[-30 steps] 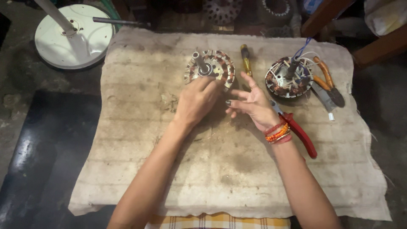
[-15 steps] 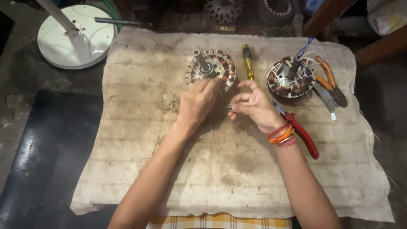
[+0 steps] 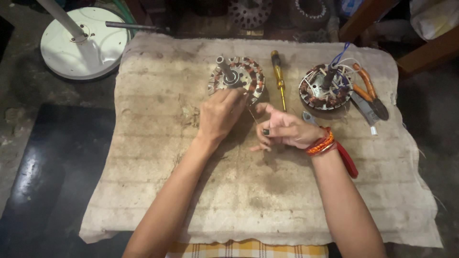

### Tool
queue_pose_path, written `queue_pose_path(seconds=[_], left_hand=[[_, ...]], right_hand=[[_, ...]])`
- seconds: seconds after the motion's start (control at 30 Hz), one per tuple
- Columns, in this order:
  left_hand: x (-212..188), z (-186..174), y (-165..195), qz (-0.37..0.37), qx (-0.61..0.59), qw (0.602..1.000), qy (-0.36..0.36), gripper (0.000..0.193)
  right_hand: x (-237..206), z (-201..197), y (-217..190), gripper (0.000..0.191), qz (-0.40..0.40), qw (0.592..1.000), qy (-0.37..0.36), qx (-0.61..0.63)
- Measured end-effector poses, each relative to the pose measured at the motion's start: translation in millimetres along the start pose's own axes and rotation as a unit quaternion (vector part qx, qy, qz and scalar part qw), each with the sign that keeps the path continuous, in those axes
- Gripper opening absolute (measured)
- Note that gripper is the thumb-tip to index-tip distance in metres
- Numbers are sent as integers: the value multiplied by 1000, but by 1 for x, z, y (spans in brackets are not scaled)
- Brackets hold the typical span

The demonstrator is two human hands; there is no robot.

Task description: The person works on a ceiling fan motor armature on a padded workbench, pressing and arranging the copper wire windings around the rotor slots by hand and turning the assembly to reach different sides. They briefly pick up a screwdriver to work near the windings and continue adjusting the wires.

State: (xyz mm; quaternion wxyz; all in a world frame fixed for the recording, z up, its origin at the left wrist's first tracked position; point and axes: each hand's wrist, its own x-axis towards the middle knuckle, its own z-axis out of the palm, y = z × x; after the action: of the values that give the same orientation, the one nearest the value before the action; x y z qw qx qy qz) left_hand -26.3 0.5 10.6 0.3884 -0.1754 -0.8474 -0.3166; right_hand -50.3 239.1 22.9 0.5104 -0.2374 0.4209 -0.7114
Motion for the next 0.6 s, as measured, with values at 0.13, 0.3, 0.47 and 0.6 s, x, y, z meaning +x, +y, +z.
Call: queue_pose_path(seconds=[0.13,0.3,0.47,0.6], left_hand=[[1,-1,1,10,10,1000,-4,15],[-1,1,8,-7,37,999,-7,16],[-1,2,11,-22,40,999,19,15],[0,2,10,-31,33,999,26,15]], right_hand=[[-7,-19,-8,65,-7,998,29,-47],[-18,-34,-24,52,-109,971,186,-101],[5,-34,-7,43,-185,904,330,-200],[16,-38,3,40,-232,863,358,-269]])
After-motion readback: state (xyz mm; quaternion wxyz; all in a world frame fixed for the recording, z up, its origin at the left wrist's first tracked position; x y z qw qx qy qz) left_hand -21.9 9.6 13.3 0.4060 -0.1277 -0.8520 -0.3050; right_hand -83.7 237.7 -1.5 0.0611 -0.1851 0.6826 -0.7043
